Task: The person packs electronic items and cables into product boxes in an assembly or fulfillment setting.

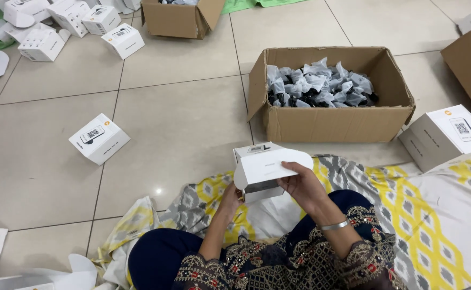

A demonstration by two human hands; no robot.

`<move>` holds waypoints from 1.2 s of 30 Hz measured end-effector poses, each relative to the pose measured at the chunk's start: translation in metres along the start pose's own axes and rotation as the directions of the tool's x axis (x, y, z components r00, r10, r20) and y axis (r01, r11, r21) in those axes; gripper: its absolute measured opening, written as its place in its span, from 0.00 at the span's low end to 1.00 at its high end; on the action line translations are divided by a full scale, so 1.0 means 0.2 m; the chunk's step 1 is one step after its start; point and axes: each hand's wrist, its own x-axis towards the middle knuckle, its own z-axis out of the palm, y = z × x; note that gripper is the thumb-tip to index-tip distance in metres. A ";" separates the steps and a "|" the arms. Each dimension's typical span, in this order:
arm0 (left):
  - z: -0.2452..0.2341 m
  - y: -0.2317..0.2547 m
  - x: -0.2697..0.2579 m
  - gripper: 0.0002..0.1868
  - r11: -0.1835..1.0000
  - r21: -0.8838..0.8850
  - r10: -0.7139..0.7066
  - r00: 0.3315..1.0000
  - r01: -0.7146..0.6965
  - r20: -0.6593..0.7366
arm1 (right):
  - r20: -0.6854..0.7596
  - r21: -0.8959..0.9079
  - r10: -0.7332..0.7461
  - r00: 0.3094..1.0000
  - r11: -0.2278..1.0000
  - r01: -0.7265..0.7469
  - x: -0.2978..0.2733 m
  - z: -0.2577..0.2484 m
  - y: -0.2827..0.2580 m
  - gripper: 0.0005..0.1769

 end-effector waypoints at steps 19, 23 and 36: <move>0.00 -0.05 -0.02 0.42 0.952 0.266 -0.148 0.989 0.149 -0.023 | 0.471 -0.828 -0.088 0.878 -0.387 0.405 0.39 -0.08 0.15 0.30; -0.03 -0.11 0.05 0.35 0.916 0.385 -0.098 0.993 0.113 -0.059 | 0.454 -0.850 -0.016 0.891 -0.308 0.428 0.49 -0.12 0.17 0.29; 0.10 0.26 -0.20 0.34 0.380 0.917 0.440 0.896 -0.119 -0.066 | 0.528 -0.706 0.213 0.822 -0.428 0.565 0.54 -0.15 0.33 0.35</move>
